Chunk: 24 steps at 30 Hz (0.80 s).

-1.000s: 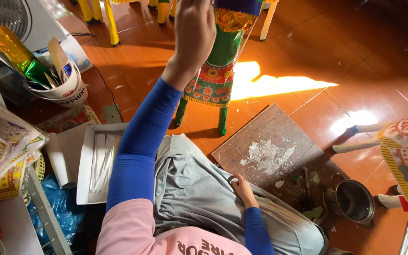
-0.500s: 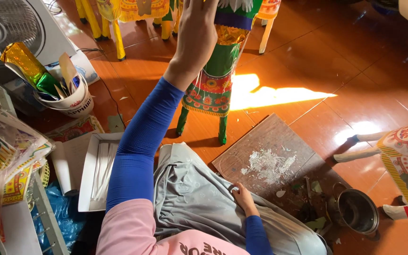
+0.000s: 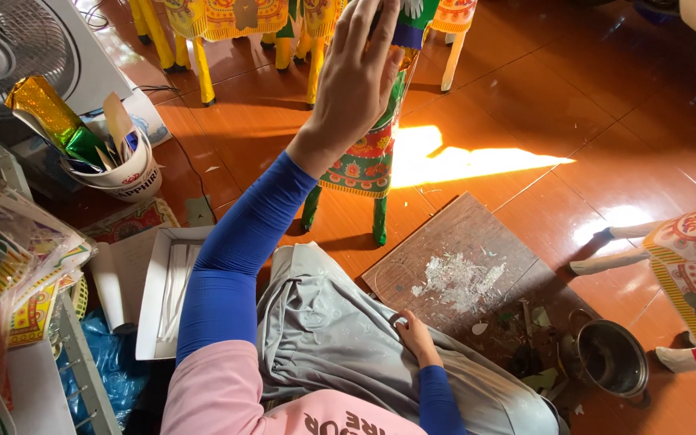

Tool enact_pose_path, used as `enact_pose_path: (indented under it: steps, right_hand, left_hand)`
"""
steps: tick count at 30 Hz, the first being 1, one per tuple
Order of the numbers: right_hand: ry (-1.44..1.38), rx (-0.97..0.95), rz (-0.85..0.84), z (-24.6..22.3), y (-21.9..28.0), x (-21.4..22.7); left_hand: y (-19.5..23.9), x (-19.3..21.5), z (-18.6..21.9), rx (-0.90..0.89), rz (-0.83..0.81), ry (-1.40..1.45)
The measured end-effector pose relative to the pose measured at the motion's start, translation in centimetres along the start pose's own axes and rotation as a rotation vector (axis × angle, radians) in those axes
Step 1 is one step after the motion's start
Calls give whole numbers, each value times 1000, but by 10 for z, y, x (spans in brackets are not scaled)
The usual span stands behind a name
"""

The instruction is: Cutting paper into strips using scissors.

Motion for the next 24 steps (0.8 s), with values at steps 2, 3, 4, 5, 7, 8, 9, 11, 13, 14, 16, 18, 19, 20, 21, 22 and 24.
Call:
enact_pose_path:
  steps: [2, 3, 4, 5, 7, 8, 9, 11, 13, 14, 16, 18, 19, 20, 21, 22, 24]
  right_hand:
    - [9, 38, 21, 6, -7, -3]
    - [9, 38, 21, 7, -7, -3]
    - [9, 39, 21, 8, -6, -3]
    - [7, 43, 22, 7, -7, -4]
    - [2, 38, 12, 3, -4, -2]
    - [-2, 30, 1, 2, -1, -2]
    - [-2, 32, 0, 1, -2, -1]
    - [-10, 32, 8, 1, -3, -1]
    - [-12, 22, 4, -1, -1, -1]
    - [-12, 10, 2, 0, 1, -1]
    - [-11, 15, -2, 2, 1, 0]
    - [-12, 20, -6, -3, 3, 2]
    - [-18, 5, -15, -7, 6, 4]
    - [-23, -11, -24, -11, 8, 6]
    - [-25, -11, -26, -12, 8, 6]
    - [-23, -17, -27, -13, 7, 6]
    - [-24, -27, -35, -9, 8, 4]
  left_hand:
    - [-1, -2, 2, 25, -48, -40]
    - [1, -1, 2, 25, -48, -39]
    - [2, -1, 3, 25, -55, -48]
    - [2, -1, 3, 22, -62, -57]
    - [-5, -2, 10, 18, -63, -97]
    - [-7, -2, 13, 17, -64, -135]
    - [-12, -7, 13, 17, -64, -137]
    - [-22, -14, 13, 6, -56, -220]
    - [-21, -21, 11, 18, -84, -264]
    - [-19, -25, 8, 31, -112, -305]
    - [-15, -22, 12, 23, -122, -309]
    - [-12, -19, 14, 12, -134, -313]
    - [-11, -17, 17, -10, -125, -292]
    - [-11, -15, 19, -32, -117, -270]
    - [-14, -16, 18, -33, -120, -271]
    - [-17, -13, 19, -59, -91, -292]
    - [-22, -17, 18, -85, -72, -311]
Point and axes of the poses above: each hand's wrist, its own y-axis away from the middle knuckle, its own x-axis out of the back of the hand, z = x × y, the point moved 10 cm from there along -y, towards the middle knuckle, and after that the axes turned 3 degrees about -x, right-handed, at the moved point
